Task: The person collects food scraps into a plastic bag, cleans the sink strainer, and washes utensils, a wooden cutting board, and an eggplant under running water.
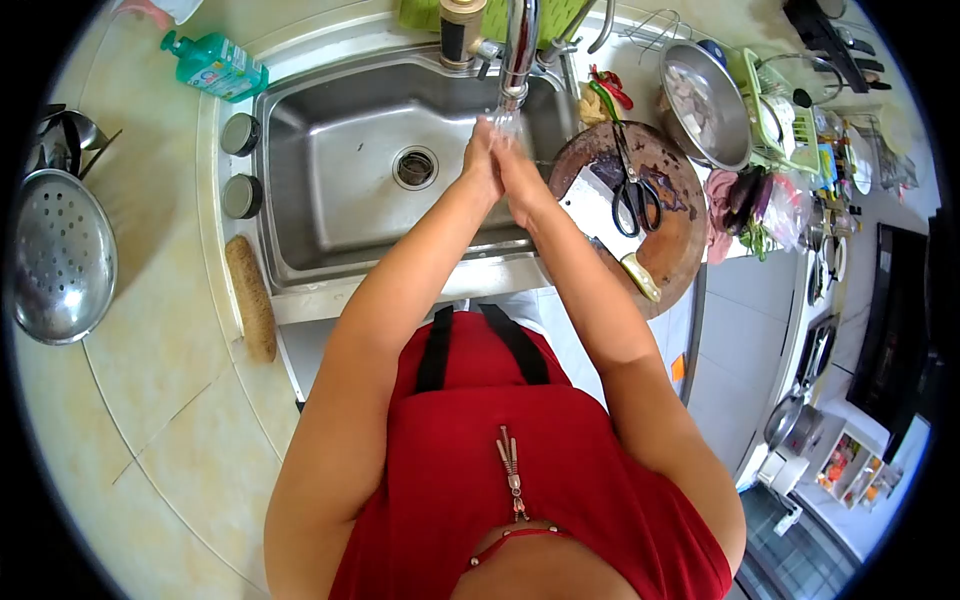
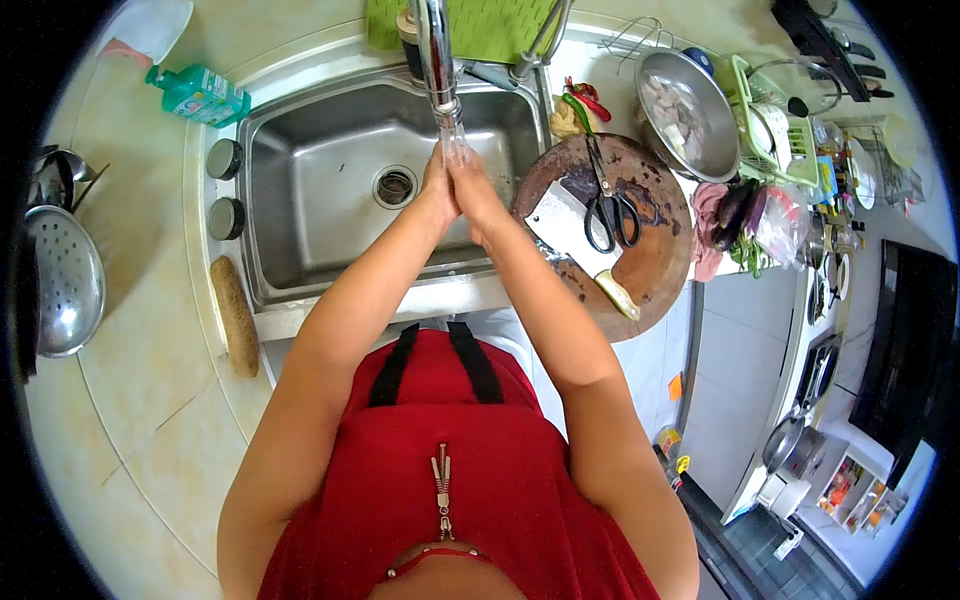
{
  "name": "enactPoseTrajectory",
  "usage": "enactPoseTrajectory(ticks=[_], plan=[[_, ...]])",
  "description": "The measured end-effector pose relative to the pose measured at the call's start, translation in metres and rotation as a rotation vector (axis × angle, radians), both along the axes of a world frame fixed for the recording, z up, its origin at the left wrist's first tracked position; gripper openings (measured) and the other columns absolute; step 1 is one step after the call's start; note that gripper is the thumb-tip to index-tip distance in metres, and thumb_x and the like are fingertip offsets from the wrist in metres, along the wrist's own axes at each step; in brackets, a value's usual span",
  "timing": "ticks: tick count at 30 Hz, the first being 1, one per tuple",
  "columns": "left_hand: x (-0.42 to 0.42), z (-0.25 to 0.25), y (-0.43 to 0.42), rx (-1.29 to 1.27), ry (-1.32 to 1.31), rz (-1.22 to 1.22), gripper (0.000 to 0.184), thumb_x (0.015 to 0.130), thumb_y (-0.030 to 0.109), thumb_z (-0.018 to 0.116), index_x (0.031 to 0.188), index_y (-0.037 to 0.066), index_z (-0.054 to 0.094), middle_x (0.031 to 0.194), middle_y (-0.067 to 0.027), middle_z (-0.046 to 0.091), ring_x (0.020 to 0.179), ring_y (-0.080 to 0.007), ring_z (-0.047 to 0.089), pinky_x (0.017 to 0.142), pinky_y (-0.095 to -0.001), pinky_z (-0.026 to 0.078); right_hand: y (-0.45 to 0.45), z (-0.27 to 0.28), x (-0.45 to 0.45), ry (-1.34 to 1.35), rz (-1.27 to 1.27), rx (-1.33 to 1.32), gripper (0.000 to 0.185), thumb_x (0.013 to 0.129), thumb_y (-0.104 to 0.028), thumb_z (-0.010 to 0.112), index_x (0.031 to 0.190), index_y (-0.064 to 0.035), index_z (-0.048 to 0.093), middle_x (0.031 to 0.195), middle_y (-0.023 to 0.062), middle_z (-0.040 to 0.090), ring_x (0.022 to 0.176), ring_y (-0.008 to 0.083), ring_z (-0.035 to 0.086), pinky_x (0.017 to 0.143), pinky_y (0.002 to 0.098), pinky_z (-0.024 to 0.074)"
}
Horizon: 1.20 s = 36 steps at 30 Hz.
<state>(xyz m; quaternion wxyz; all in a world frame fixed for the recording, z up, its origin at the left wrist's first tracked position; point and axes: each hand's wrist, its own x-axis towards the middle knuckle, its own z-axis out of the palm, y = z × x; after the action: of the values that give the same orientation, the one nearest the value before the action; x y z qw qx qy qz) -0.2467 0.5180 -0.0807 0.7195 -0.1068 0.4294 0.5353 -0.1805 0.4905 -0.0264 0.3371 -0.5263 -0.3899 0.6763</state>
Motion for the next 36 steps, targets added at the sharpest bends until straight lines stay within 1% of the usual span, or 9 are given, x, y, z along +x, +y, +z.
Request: enactPoseTrajectory(ticks=[4, 8, 12, 14, 17, 27, 31, 32, 36], plan=[[0.006, 0.041, -0.021, 0.095, 0.094, -0.033, 0.058, 0.088, 0.057, 0.05, 0.123, 0.011, 0.052, 0.118, -0.0081, 0.056, 0.108, -0.0219, 0.051, 0.092, -0.0377, 0.041, 0.008, -0.013, -0.002, -0.063, 0.056, -0.165, 0.069, 0.094, -0.052, 0.04, 0.146, -0.0083, 0.023, 0.136, 0.0195, 0.04, 0.121, 0.0277, 0.041, 0.101, 0.0386, 0.0335], [0.01, 0.016, -0.036, 0.148, 0.145, -0.169, 0.045, 0.094, 0.046, 0.047, 0.121, 0.011, 0.053, 0.116, -0.0053, 0.057, 0.104, -0.0192, 0.052, 0.094, -0.0348, 0.037, 0.034, -0.014, -0.002, 0.078, -0.179, -0.369, 0.053, 0.091, -0.054, 0.045, 0.106, -0.005, 0.058, 0.094, 0.0123, 0.057, 0.08, 0.0243, 0.052, 0.073, 0.0382, 0.042], [-0.04, 0.012, -0.051, 0.223, 0.601, -0.601, 0.052, 0.095, 0.042, 0.046, 0.131, 0.005, 0.05, 0.138, -0.0118, 0.045, 0.124, -0.0244, 0.044, 0.105, -0.0352, 0.03, 0.035, -0.046, 0.01, 0.04, -0.058, -0.323, 0.043, 0.091, -0.048, 0.05, 0.111, -0.0112, 0.059, 0.104, 0.0083, 0.057, 0.095, 0.0204, 0.049, 0.077, 0.0372, 0.036], [-0.072, -0.076, -0.048, 0.383, 1.074, -0.875, 0.054, 0.092, 0.043, 0.048, 0.132, 0.006, 0.049, 0.141, -0.0149, 0.042, 0.133, -0.0296, 0.035, 0.108, -0.0428, 0.027, 0.03, -0.054, 0.009, 0.067, -0.141, -0.338, 0.041, 0.093, -0.043, 0.047, 0.12, -0.0136, 0.056, 0.117, 0.0065, 0.053, 0.112, 0.0243, 0.042, 0.095, 0.0422, 0.0271], [-0.103, -0.11, -0.053, 0.242, 1.49, -1.262, 0.058, 0.09, 0.039, 0.051, 0.138, 0.009, 0.04, 0.147, -0.0107, 0.033, 0.136, -0.028, 0.03, 0.108, -0.0443, 0.028, 0.029, -0.06, 0.007, 0.124, -0.149, -0.391, 0.041, 0.095, -0.039, 0.043, 0.127, -0.0142, 0.053, 0.13, 0.0027, 0.045, 0.126, 0.0288, 0.033, 0.106, 0.0432, 0.0221], [-0.135, -0.148, -0.071, 0.002, 1.443, -1.727, 0.074, 0.09, 0.048, 0.046, 0.146, 0.008, 0.02, 0.155, -0.0063, 0.009, 0.142, -0.0233, 0.014, 0.111, -0.0413, 0.025, 0.018, -0.026, 0.004, 0.253, -0.269, -0.464, 0.033, 0.096, -0.032, 0.043, 0.119, -0.0117, 0.056, 0.115, 0.006, 0.049, 0.112, 0.0271, 0.046, 0.098, 0.0408, 0.0351], [-0.121, -0.139, -0.059, 0.219, 1.304, -1.181, 0.068, 0.089, 0.05, 0.047, 0.138, 0.004, 0.039, 0.145, -0.0152, 0.035, 0.137, -0.0262, 0.03, 0.108, -0.0393, 0.03, 0.027, -0.031, 0.01, 0.392, -0.35, -0.504, 0.027, 0.098, -0.024, 0.039, 0.112, -0.006, 0.053, 0.107, 0.0086, 0.056, 0.1, 0.0243, 0.054, 0.09, 0.0391, 0.045], [-0.108, -0.14, -0.056, 0.231, 1.217, -0.857, 0.06, 0.091, 0.047, 0.048, 0.131, 0.003, 0.049, 0.132, -0.0151, 0.051, 0.123, -0.0271, 0.047, 0.102, -0.039, 0.035, 0.029, -0.036, 0.012, 0.455, -0.365, -0.513, 0.025, 0.099, -0.021, 0.037, 0.11, -0.0042, 0.052, 0.106, 0.0092, 0.057, 0.096, 0.0232, 0.056, 0.087, 0.0383, 0.0476], [-0.061, -0.048, -0.024, 0.084, 0.335, -0.404, 0.046, 0.094, 0.044, 0.045, 0.117, 0.006, 0.057, 0.113, -0.0078, 0.062, 0.101, -0.0226, 0.056, 0.091, -0.0372, 0.041, 0.035, -0.049, 0.008, 0.817, -0.426, -0.59, 0.021, 0.097, -0.017, 0.04, 0.099, -0.002, 0.054, 0.09, 0.0074, 0.06, 0.082, 0.0206, 0.06, 0.075, 0.0321, 0.0532]])
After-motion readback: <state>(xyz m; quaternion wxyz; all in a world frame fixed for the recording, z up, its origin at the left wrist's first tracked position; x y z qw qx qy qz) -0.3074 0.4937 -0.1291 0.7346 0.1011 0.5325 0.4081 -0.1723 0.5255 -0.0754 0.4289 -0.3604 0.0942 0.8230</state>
